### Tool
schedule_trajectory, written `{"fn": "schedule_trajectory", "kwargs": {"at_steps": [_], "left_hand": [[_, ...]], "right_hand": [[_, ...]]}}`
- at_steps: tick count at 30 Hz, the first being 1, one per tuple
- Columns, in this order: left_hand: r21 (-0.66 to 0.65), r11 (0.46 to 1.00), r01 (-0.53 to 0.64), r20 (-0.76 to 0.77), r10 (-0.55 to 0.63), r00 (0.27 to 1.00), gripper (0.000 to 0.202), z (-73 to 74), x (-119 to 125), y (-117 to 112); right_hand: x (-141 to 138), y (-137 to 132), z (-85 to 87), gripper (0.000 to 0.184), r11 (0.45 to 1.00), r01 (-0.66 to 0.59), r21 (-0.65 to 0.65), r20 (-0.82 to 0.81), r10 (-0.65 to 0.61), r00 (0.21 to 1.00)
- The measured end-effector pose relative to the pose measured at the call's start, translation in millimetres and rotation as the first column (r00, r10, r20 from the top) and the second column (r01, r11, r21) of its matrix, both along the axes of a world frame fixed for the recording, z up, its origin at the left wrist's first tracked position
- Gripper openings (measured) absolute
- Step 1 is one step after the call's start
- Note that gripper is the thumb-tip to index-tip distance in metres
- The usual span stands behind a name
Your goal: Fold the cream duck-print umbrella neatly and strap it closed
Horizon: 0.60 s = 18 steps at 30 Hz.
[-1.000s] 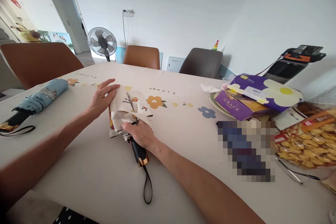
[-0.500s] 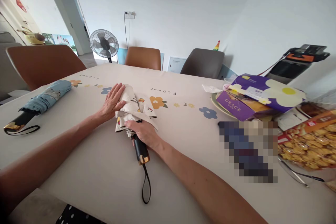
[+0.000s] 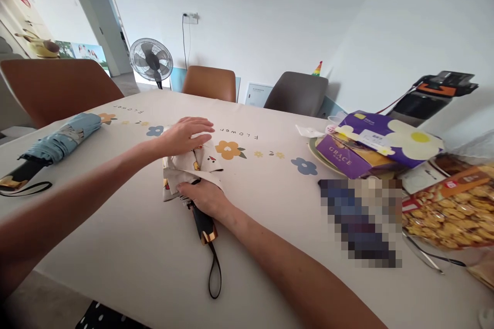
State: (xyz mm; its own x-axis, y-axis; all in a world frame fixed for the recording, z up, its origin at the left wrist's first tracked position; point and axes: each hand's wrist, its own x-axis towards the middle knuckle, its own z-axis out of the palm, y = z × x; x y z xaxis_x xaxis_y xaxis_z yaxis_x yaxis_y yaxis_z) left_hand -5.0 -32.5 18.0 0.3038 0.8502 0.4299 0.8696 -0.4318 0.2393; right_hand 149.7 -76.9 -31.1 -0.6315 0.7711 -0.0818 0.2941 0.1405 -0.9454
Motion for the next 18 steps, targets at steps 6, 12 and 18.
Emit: {"fn": "schedule_trajectory", "kwargs": {"at_steps": [6,12,18], "left_hand": [[-0.236,0.972,-0.017,-0.033,0.009,0.999,0.047,-9.0,8,8],[-0.245,0.969,0.014,-0.014,-0.018,1.0,0.046,-12.4,2,4],[-0.288,0.956,0.049,0.103,-0.02,0.995,0.045,-8.3,0,7]], "right_hand": [[1,1,-2.3,0.022,1.0,-0.028,0.013,0.077,0.026,0.997],[0,1,-4.2,0.012,0.997,-0.03,0.071,-0.002,0.03,1.0],[0,-4,-2.4,0.012,0.989,-0.018,-0.147,-0.006,0.017,1.0]]}}
